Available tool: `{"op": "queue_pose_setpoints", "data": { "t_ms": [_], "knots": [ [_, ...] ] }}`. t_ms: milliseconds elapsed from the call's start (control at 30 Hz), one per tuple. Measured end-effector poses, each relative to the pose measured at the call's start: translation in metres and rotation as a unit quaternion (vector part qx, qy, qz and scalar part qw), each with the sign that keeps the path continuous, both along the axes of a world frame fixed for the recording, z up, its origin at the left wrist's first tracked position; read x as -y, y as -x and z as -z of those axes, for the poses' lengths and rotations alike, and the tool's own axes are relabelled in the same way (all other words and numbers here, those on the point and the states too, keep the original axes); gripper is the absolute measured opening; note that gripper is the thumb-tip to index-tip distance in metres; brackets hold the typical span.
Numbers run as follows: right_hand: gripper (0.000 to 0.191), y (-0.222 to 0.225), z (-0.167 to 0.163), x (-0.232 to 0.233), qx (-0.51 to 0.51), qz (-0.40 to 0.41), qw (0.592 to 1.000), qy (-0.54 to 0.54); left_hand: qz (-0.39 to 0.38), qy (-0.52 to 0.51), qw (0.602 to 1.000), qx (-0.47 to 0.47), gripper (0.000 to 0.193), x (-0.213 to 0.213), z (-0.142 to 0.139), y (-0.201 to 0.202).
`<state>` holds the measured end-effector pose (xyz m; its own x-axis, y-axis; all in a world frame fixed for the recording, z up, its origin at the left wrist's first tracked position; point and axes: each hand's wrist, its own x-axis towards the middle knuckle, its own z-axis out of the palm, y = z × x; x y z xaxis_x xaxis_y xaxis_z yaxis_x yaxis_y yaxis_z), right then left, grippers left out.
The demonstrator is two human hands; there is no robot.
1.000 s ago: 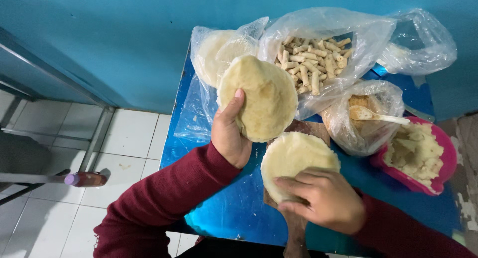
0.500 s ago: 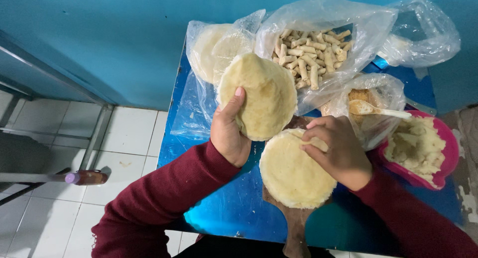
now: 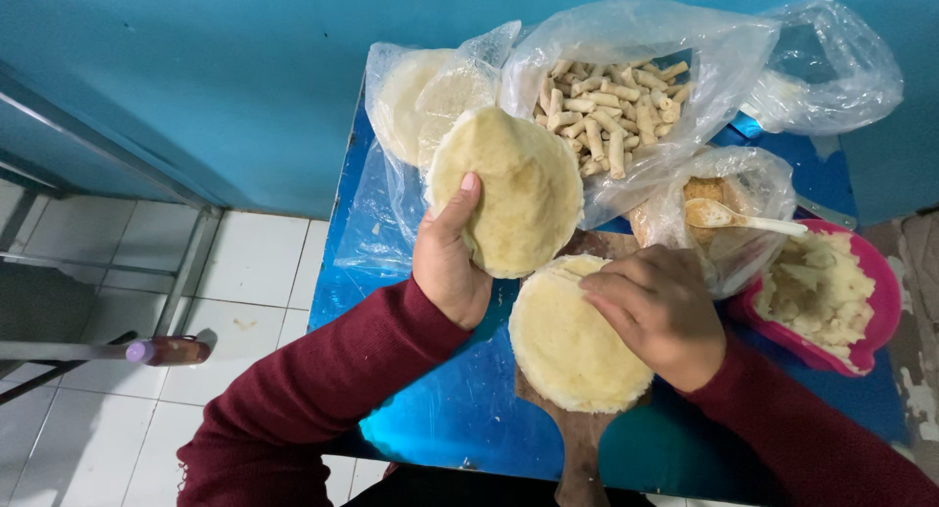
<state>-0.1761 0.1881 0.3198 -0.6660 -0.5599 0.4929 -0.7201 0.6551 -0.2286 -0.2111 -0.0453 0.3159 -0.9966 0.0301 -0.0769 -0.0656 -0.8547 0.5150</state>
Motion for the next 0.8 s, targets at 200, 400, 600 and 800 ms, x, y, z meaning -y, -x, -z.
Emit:
{"op": "queue_pose_setpoints", "data": {
  "t_ms": [200,400,600,800],
  "knots": [
    [0.011,-0.006,-0.006,-0.003,-0.026,-0.029,0.999,-0.023,0.004,0.001,1.000,0.002,0.044,-0.003,-0.001,-0.001],
    [0.018,0.004,0.008,-0.005,0.026,-0.005,1.000,0.004,0.023,-0.009,1.000,-0.011,0.045,-0.002,0.002,0.003],
    [0.032,0.019,0.016,0.004,0.003,0.059,0.998,0.023,0.072,-0.001,0.997,-0.003,0.047,0.004,0.007,0.001],
    [0.030,0.000,-0.003,0.031,-0.059,0.024,0.996,0.069,0.219,-0.118,0.968,-0.021,0.054,0.017,0.012,-0.011]
  ]
}}
